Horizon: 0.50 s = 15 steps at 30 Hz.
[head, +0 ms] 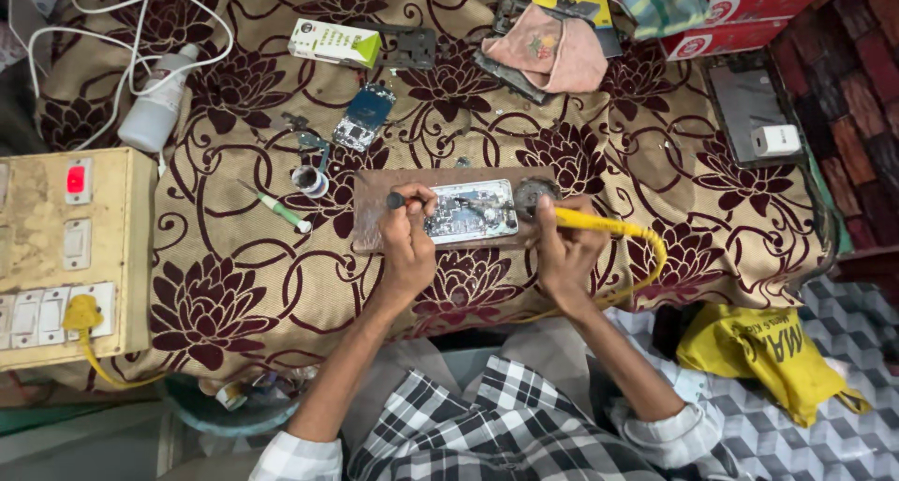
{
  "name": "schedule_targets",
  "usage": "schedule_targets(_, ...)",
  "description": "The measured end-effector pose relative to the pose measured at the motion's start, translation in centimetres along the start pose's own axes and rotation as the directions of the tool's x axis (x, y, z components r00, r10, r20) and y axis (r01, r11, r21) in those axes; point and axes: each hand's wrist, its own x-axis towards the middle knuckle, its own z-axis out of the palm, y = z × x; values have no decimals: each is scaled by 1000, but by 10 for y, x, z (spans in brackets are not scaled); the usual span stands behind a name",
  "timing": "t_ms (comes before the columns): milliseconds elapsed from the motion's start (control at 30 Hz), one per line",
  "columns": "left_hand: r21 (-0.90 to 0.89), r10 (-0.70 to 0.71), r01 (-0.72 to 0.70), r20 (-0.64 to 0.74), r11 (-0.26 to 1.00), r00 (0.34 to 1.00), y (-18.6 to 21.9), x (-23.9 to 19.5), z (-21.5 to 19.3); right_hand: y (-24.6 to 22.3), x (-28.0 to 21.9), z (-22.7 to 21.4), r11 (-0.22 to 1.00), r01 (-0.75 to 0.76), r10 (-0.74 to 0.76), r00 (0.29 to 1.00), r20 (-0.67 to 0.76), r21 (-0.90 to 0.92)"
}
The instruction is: The person sits on the floor and uses a soldering iron and tweezers to work on a small circuit board. They repeatedly apply heat and solder to specific points on the board while holding it steady.
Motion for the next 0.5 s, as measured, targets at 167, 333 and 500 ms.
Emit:
schedule_targets(167,19,22,-22,11,1000,1000,4,1,1,-18,31,4,992,7,-1,999,49,-130)
schedule_targets(333,-6,23,-23,8,1000,1000,1,-1,-2,-31,41,3,815,267,-221,964,149,-514)
schedule_targets(500,7,36,-36,-2,999,999,-12,-3,2,-24,32,3,985,-18,27,998,51,-172)
